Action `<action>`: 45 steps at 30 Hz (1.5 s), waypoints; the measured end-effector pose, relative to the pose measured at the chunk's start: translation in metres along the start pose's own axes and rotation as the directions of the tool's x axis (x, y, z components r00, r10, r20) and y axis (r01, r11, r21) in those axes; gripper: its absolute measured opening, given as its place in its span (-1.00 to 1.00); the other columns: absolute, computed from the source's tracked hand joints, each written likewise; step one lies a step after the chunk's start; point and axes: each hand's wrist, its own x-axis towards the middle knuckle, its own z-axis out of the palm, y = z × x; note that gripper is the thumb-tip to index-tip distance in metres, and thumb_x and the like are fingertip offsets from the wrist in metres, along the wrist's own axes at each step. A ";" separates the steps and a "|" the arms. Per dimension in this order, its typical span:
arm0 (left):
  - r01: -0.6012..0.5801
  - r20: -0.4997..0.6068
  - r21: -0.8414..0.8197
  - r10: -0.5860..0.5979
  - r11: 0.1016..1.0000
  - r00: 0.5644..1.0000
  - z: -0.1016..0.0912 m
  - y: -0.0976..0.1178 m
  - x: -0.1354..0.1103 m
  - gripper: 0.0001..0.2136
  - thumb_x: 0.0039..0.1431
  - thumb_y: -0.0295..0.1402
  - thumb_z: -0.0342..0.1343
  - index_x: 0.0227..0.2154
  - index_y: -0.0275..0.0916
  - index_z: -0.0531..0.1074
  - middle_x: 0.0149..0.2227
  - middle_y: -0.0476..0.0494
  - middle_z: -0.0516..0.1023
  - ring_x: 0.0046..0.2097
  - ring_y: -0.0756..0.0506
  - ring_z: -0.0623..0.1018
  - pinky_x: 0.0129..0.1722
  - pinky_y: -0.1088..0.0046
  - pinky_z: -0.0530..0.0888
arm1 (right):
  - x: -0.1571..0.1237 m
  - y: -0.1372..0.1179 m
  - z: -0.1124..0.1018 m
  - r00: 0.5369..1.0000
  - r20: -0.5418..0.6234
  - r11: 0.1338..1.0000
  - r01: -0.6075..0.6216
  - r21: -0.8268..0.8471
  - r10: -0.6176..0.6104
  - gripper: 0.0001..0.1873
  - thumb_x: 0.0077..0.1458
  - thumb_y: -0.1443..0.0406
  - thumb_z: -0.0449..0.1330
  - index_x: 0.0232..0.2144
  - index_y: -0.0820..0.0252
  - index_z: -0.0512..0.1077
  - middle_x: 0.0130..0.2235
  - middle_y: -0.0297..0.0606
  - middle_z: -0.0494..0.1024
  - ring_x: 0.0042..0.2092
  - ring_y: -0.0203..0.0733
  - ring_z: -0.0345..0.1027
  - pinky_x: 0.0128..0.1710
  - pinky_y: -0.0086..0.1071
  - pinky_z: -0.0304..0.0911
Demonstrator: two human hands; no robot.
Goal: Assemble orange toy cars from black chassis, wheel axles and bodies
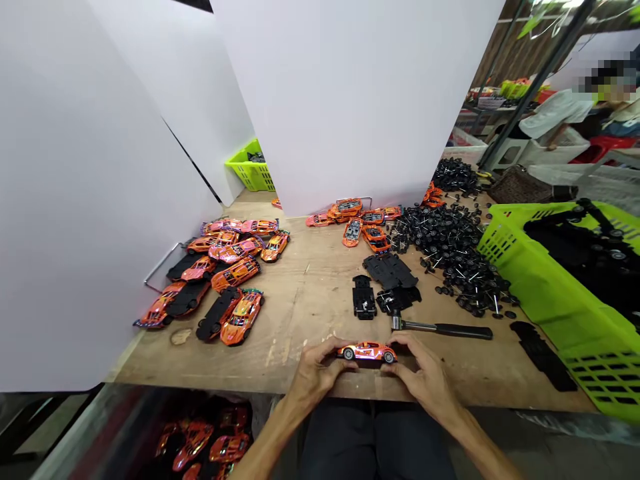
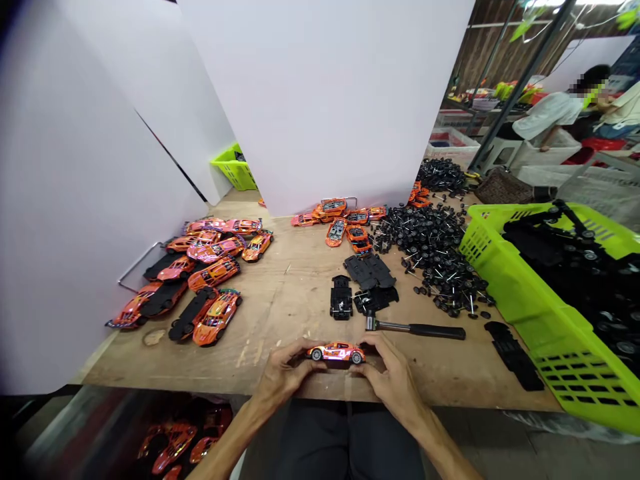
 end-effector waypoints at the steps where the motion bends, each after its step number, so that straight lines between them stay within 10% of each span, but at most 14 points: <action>1: 0.017 -0.017 -0.005 -0.017 1.000 1.000 0.001 0.001 -0.001 -0.81 0.11 -0.32 0.37 -0.19 -0.14 0.70 -0.22 -0.12 0.77 -0.20 -0.20 0.71 -0.13 0.35 0.60 | -0.002 0.002 0.004 0.999 -0.030 1.000 -0.021 0.024 0.021 -0.76 0.17 0.24 0.35 -0.09 0.07 0.53 -0.05 -0.21 0.65 0.00 -0.02 0.56 0.02 -0.26 0.50; 22: 0.007 -0.198 -0.012 -0.009 1.000 0.980 -0.006 0.041 -0.003 -0.78 -0.02 -0.20 0.43 -0.30 -0.14 0.69 -0.23 -0.17 0.75 -0.13 -0.31 0.70 -0.04 0.22 0.62 | 0.019 -0.040 -0.020 0.959 -0.099 0.962 0.258 -0.092 -0.267 -0.73 0.28 0.39 0.18 0.00 0.08 0.47 -0.04 -0.13 0.62 0.01 -0.03 0.55 0.03 -0.22 0.51; 32: 0.026 -0.198 -0.185 -0.063 0.982 0.978 0.003 0.010 0.003 -0.73 -0.01 -0.16 0.41 -0.32 -0.20 0.56 -0.28 -0.14 0.68 -0.17 -0.21 0.64 -0.13 0.34 0.56 | 0.015 -0.040 0.004 0.988 -0.111 0.994 0.105 0.002 -0.104 -0.83 0.24 0.23 0.28 -0.12 0.08 0.52 -0.15 -0.18 0.65 -0.11 -0.03 0.57 -0.10 -0.28 0.51; 39: -0.073 0.008 0.153 0.073 0.986 0.997 0.009 -0.002 -0.011 -0.77 0.20 -0.27 0.29 -0.10 -0.15 0.56 -0.19 -0.14 0.68 -0.17 -0.18 0.63 -0.13 0.39 0.51 | -0.002 -0.013 0.006 0.989 -0.116 0.996 0.084 -0.030 -0.087 -0.73 0.24 0.13 0.32 -0.05 0.06 0.55 -0.07 -0.18 0.69 -0.06 0.01 0.62 -0.06 -0.26 0.55; 45: -0.155 -0.223 0.471 0.287 0.868 0.931 -0.067 0.006 0.011 -0.73 0.22 -0.36 0.17 -0.03 -0.09 0.58 -0.07 -0.16 0.71 -0.03 -0.24 0.66 0.05 0.28 0.56 | 0.009 0.005 -0.019 0.986 -0.102 0.987 0.122 -0.101 -0.132 -0.65 0.29 0.09 0.27 0.07 0.00 0.52 0.06 -0.17 0.64 -0.05 -0.02 0.63 -0.04 -0.24 0.58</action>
